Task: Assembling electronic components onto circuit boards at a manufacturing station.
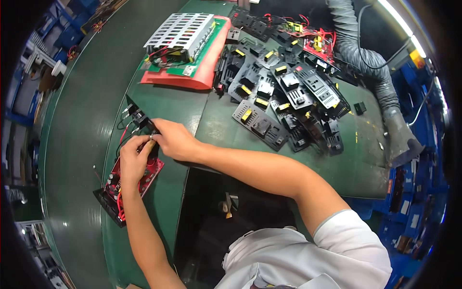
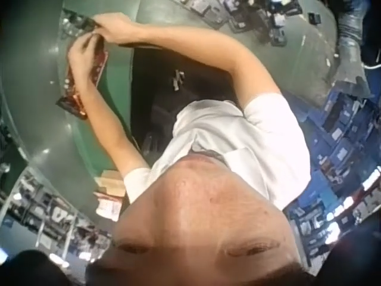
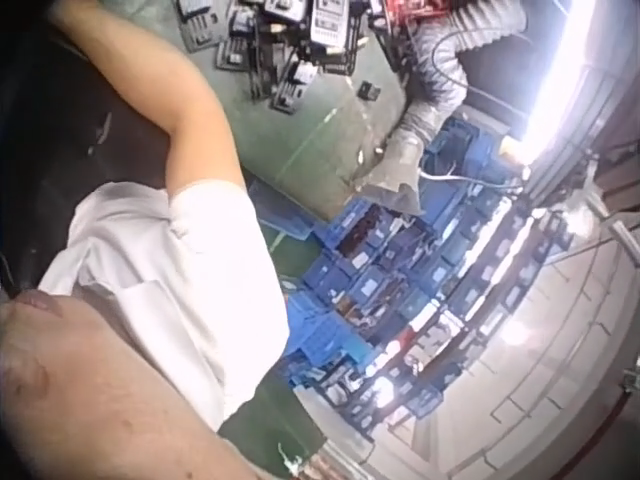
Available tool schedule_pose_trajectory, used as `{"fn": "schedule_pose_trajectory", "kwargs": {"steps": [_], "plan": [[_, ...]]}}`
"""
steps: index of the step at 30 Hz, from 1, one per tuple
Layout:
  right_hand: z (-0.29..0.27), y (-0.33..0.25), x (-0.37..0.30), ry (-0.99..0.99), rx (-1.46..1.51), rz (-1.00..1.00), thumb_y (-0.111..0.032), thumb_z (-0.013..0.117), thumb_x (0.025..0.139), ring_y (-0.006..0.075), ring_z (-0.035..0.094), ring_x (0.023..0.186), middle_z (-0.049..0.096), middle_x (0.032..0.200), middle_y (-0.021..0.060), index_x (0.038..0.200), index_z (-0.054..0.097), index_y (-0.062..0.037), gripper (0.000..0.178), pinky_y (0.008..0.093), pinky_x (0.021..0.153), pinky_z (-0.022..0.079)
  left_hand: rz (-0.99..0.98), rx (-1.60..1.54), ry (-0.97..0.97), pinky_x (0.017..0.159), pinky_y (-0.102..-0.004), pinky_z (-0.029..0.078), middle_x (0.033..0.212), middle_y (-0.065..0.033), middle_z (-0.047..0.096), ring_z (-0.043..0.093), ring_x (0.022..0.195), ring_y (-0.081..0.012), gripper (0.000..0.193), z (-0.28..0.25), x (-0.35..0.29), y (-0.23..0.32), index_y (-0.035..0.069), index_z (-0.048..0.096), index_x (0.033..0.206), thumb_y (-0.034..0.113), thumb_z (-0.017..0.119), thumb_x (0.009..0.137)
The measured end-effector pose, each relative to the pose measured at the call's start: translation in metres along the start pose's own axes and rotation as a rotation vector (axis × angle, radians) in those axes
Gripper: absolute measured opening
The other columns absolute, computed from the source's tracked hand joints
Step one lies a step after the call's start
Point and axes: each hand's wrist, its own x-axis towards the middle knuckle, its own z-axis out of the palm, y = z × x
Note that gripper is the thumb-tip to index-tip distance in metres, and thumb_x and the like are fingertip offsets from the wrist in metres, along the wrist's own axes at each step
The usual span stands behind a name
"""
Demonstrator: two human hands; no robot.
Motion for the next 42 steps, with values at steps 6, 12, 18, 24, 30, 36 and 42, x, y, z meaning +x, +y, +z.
{"fn": "schedule_pose_trajectory", "kwargs": {"steps": [6,12,18,24,30,36,42], "plan": [[0.001,-0.008,-0.002,-0.025,0.035,0.045,-0.007,0.059,0.087,0.0475,0.057,0.099,0.062,0.101,0.0268,0.113,0.055,0.002,0.028,0.0491,0.081,0.048,-0.039,0.016,-0.007,0.068,-0.0283,0.046,0.084,-0.0091,0.066,0.06,0.074,-0.0149,0.017,-0.003,-0.004,0.0,-0.004,0.067,0.099,0.007,0.065,0.087],[0.001,-0.004,0.001,-0.016,0.032,0.006,-0.006,0.058,0.087,0.0484,0.056,0.099,0.061,0.099,0.0276,0.108,0.054,0.003,0.024,0.0501,0.081,0.047,0.004,-0.012,0.003,0.064,-0.0297,0.043,0.08,-0.01,0.062,0.056,0.068,-0.0165,0.016,-0.001,-0.001,-0.004,-0.005,0.066,0.098,0.006,0.064,0.086],[0.006,0.001,0.0,0.039,0.021,-0.059,-0.006,0.061,0.083,0.0472,0.057,0.093,0.061,0.093,0.0257,0.098,0.052,0.0037,0.02,0.0517,0.078,0.046,-0.039,0.006,-0.032,0.07,-0.0287,0.045,0.085,-0.0084,0.064,0.058,0.076,-0.0151,0.016,-0.002,-0.002,0.002,-0.006,0.066,0.099,0.006,0.063,0.089],[0.005,-0.003,-0.001,0.02,0.041,-0.054,-0.005,0.06,0.083,0.0455,0.057,0.097,0.061,0.098,0.0251,0.105,0.052,0.0047,0.025,0.0512,0.082,0.046,-0.041,0.025,-0.042,0.069,-0.0288,0.044,0.083,-0.0083,0.063,0.057,0.075,-0.015,0.016,-0.004,-0.003,0.004,-0.006,0.065,0.099,0.006,0.063,0.089],[0.005,0.002,-0.002,0.029,0.035,-0.05,-0.005,0.061,0.083,0.0447,0.058,0.099,0.061,0.1,0.0247,0.108,0.052,0.0053,0.028,0.0507,0.083,0.047,0.01,0.016,-0.009,0.063,-0.0309,0.042,0.078,-0.0102,0.059,0.054,0.068,-0.0179,0.015,0.002,-0.001,0.002,-0.007,0.064,0.097,0.005,0.064,0.088],[0.01,0.002,-0.001,0.018,0.006,-0.046,-0.004,0.06,0.085,0.0459,0.057,0.098,0.061,0.099,0.0247,0.114,0.052,0.0048,0.032,0.0506,0.081,0.046,0.009,0.02,-0.006,0.065,-0.0308,0.043,0.078,-0.0105,0.059,0.053,0.068,-0.0179,0.015,0.001,-0.002,0.001,-0.006,0.065,0.098,0.005,0.064,0.088],[0.005,-0.001,-0.001,-0.014,0.034,-0.01,-0.005,0.06,0.085,0.0459,0.057,0.099,0.061,0.1,0.0256,0.114,0.052,0.0054,0.032,0.0506,0.082,0.046,0.022,0.005,-0.003,0.065,-0.031,0.043,0.078,-0.0106,0.059,0.054,0.069,-0.0179,0.015,0.001,-0.001,0.001,-0.006,0.065,0.098,0.005,0.064,0.088]]}}
